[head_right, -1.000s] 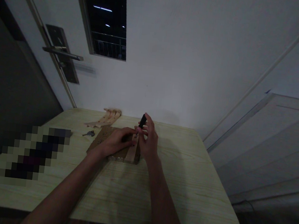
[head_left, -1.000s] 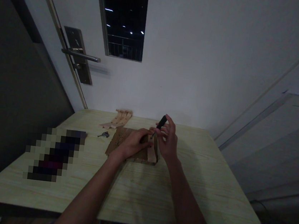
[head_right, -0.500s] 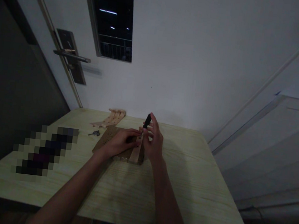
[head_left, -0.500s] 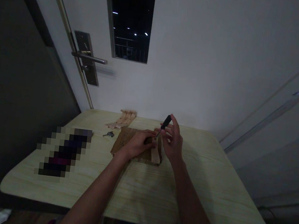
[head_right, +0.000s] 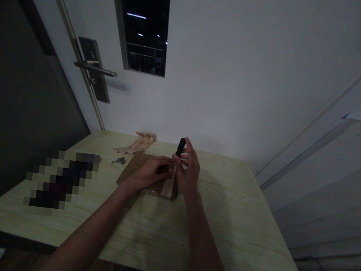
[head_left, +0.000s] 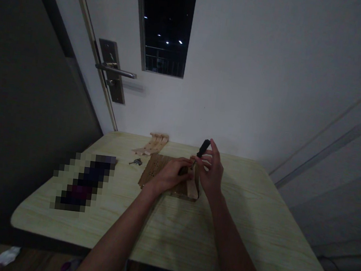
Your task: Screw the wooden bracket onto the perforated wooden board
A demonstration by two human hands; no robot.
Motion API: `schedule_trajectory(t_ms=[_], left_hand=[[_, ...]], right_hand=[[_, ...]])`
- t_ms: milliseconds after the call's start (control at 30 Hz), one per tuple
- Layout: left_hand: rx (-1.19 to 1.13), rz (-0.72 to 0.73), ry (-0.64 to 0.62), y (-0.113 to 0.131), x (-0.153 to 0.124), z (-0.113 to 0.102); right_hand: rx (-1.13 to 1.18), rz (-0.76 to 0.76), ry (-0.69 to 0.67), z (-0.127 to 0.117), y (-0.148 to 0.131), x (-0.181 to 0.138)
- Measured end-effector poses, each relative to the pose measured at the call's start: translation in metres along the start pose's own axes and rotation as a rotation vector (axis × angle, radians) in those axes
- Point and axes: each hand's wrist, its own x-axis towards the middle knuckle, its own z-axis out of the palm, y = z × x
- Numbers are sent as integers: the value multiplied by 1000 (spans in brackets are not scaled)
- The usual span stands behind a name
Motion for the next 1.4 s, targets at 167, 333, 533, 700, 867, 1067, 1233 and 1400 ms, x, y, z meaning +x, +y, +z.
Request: schedule_trajectory(t_ms=[167, 333, 533, 700, 867, 1067, 1233, 1400], left_hand=[[1, 13, -8, 1, 0, 0], [2, 0, -9, 1, 0, 0], [14, 5, -6, -2, 1, 1], [2, -4, -1, -1, 0, 1], [-9, 4, 8, -3, 0, 2], [2, 18, 7, -2, 0, 1], [-1, 17, -11, 3, 0, -1], [0, 4, -1, -1, 0, 1]], right_hand=[[24, 8, -7, -1, 1, -1], [57, -10, -45, -4, -1, -2], [70, 5, -75, -4, 0, -2], [39, 18, -47, -3, 1, -2], [40, 25, -17, -1, 2, -1], [19, 31, -17, -2, 1, -1], [56, -5, -71, -3, 0, -2], [74, -2, -75, -3, 1, -2]])
